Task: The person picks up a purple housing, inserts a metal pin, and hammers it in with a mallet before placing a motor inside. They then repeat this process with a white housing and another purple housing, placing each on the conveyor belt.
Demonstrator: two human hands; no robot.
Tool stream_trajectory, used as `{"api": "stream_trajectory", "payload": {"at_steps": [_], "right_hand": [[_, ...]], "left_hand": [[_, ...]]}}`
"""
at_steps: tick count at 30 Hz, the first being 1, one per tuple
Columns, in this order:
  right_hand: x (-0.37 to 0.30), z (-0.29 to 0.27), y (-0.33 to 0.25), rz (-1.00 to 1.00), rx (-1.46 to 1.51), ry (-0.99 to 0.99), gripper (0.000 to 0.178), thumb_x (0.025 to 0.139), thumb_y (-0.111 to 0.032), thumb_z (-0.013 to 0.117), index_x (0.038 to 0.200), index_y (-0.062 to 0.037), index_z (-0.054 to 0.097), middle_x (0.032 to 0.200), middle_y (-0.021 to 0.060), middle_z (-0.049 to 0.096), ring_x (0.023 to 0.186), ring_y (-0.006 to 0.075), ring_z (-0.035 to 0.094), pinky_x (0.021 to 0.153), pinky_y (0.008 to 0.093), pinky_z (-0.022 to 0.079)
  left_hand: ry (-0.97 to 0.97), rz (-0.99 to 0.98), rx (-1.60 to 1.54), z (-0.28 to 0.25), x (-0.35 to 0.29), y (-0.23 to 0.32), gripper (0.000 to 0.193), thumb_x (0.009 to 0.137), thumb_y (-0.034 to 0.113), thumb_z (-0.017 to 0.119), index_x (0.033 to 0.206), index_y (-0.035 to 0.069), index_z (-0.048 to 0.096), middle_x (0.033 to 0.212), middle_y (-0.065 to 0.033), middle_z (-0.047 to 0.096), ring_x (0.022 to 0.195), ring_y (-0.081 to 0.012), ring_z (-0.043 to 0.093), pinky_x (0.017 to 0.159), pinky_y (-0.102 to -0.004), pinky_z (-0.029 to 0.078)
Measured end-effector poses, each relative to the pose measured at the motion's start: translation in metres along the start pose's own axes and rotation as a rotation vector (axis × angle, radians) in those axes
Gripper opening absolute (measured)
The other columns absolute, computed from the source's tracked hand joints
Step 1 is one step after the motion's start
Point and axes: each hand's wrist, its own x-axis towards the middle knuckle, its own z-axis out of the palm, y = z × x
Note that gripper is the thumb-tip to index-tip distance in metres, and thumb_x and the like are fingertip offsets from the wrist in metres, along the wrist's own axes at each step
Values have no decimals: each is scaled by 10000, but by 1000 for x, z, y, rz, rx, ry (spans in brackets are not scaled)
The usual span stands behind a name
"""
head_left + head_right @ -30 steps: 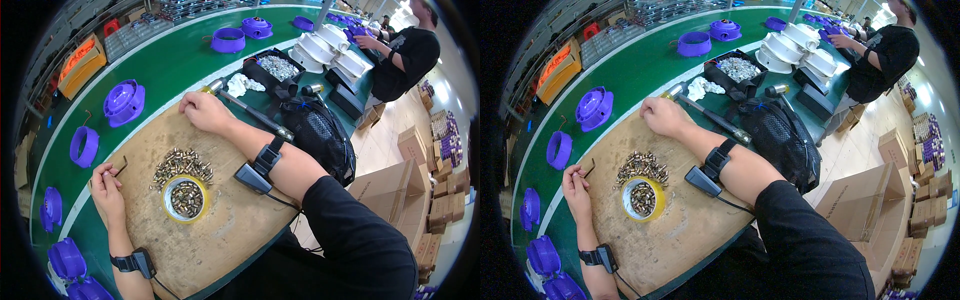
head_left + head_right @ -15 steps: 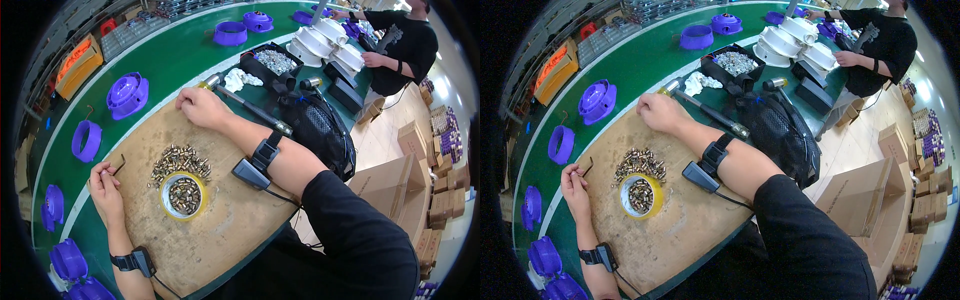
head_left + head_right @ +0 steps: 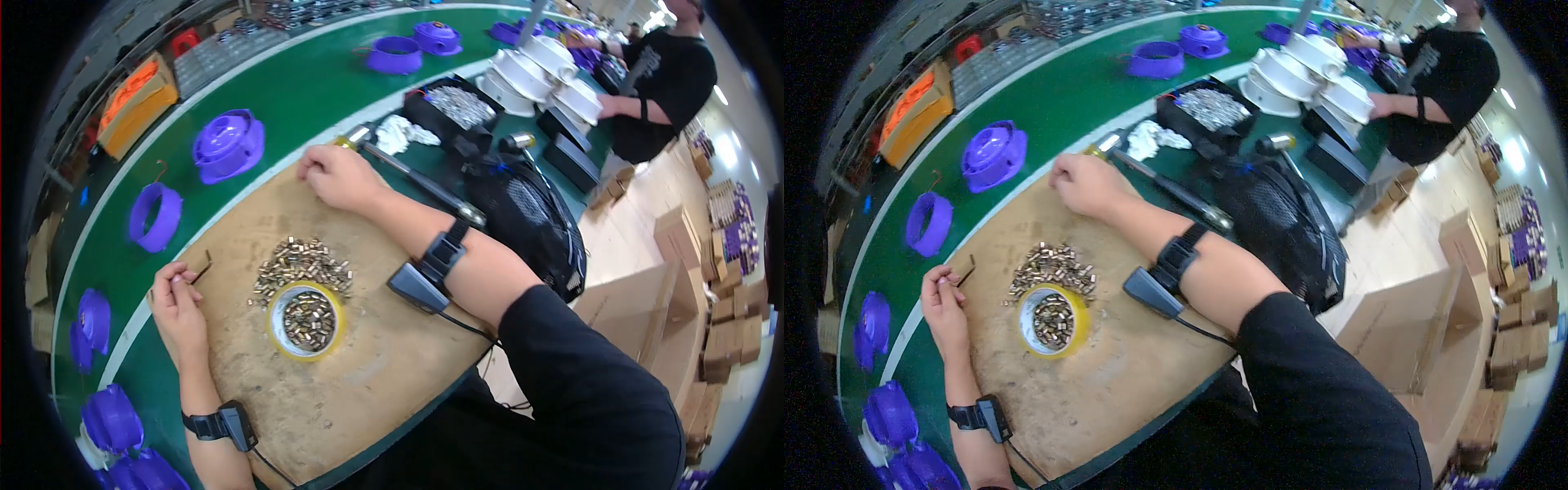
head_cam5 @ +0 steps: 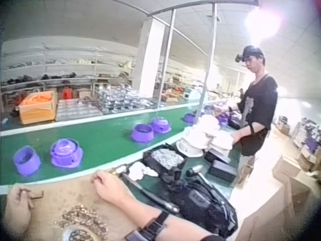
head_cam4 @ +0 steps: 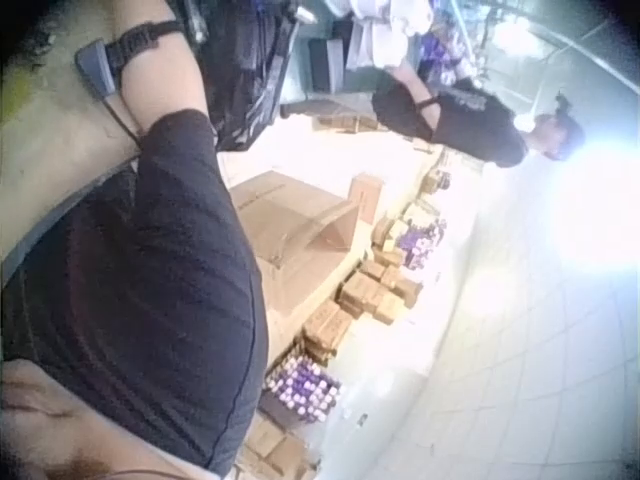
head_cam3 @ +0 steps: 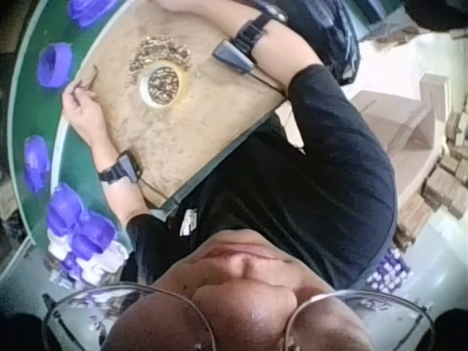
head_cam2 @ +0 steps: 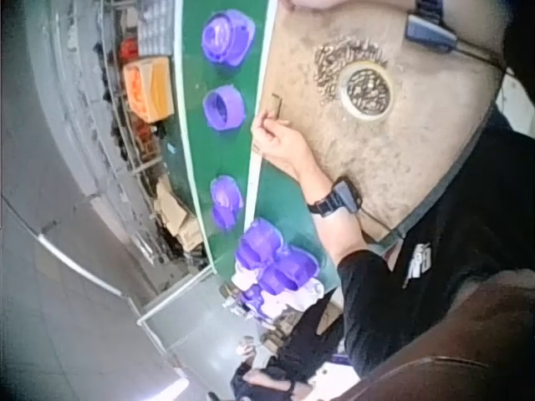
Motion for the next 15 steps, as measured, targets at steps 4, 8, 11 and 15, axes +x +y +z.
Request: {"api": "stream_trajectory", "payload": {"at_steps": [4, 8, 11, 15], "right_hand": [[-1, 6, 7, -1, 14, -12, 186, 845, -115, 536, 912, -41, 693, 782, 106, 677, 750, 209, 643, 696, 361, 512], [-5, -6, 24, 24, 34, -27, 193, 879, -147, 544, 945, -54, 701, 815, 149, 677, 781, 263, 657, 714, 380, 508], [-1, 8, 27, 6, 133, -39, 176, 871, -119, 547, 927, -37, 693, 779, 92, 660, 746, 186, 638, 687, 342, 498], [3, 16, 12, -56, 107, -58, 169, 882, -107, 554, 926, -21, 692, 821, 91, 673, 801, 184, 641, 743, 313, 501]], "left_hand": [[28, -89, 0, 4, -9, 12, 174, 1023, 47, 465, 1111, 45, 615, 925, -32, 621, 648, -39, 481, 589, -201, 406], [-7, -45, -112, 17, -6, 2, 178, 1009, 24, 474, 1083, 44, 635, 892, -13, 641, 649, -29, 495, 574, -198, 413], [7, -56, -103, 5, -8, 5, 189, 1008, 18, 465, 1080, 42, 639, 891, -14, 643, 669, -34, 513, 594, -201, 428], [55, -3, -81, -1, -12, -10, 204, 991, -15, 462, 1088, 26, 636, 908, -54, 668, 811, -111, 632, 732, -262, 516]]}}
